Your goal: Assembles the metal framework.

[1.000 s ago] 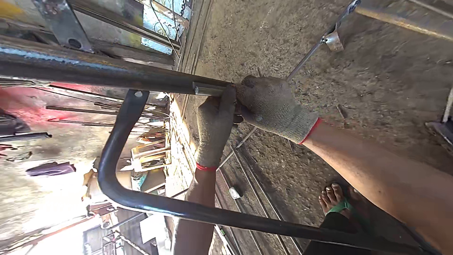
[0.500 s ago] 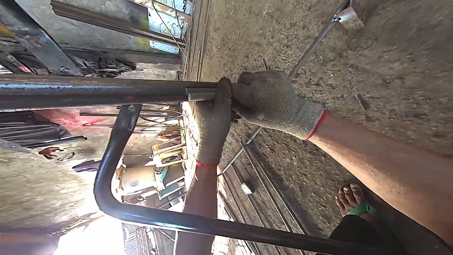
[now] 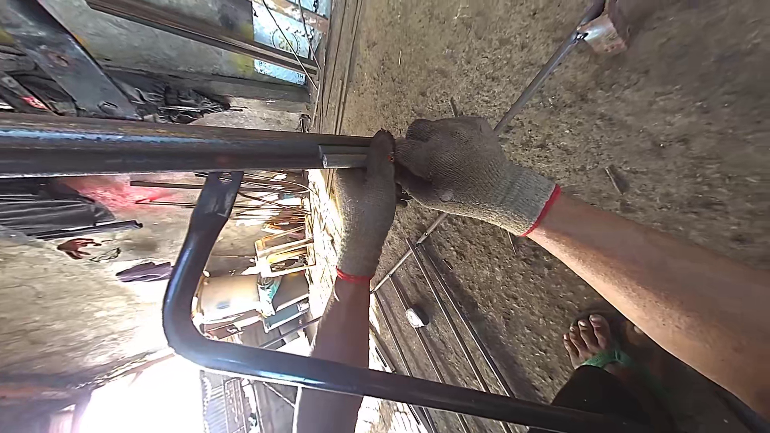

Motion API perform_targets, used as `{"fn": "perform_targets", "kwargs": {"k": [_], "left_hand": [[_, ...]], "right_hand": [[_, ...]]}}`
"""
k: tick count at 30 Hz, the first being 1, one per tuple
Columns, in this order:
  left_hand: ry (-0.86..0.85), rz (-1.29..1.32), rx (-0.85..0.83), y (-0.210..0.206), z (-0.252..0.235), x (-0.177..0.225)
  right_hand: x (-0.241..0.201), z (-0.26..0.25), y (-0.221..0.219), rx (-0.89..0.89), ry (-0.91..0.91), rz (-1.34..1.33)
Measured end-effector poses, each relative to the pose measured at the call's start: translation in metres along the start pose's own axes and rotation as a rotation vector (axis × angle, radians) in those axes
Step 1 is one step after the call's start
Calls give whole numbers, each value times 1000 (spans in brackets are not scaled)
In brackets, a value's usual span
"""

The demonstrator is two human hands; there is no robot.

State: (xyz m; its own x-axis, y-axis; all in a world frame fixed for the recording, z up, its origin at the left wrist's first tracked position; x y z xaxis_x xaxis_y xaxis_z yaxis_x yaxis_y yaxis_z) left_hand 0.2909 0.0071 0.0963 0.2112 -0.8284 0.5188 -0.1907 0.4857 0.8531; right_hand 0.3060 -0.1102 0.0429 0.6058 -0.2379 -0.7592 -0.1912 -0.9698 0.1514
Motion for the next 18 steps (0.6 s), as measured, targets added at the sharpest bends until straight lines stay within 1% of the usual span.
{"fn": "perform_targets", "kwargs": {"k": [3,6,11,18], "left_hand": [[-40,-16,5,2,1,2],[-39,-16,7,2,0,1],[-60,6,16,1,-1,3],[-84,-22,30,1,0,6]], "right_hand": [[-1,-1,2,19,-9,-6],[-1,-2,1,17,-13,8],[-2,-3,0,-22,-3,11],[-11,2,2,-47,-9,146]]}}
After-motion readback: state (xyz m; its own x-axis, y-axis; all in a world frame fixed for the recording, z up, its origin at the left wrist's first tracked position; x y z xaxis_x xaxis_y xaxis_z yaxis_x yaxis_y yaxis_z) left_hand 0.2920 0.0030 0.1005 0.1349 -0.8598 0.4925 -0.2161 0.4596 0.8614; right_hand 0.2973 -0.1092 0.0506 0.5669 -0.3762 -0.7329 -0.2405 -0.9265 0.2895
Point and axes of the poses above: each hand's wrist, its own z-axis away from the middle knuckle, its own y-axis out of the back of the hand, x = y × z, the point moved 10 cm from there along -z, towards the middle knuckle, and after that the axes turned 10 degrees about x, right-handed, at the moved point
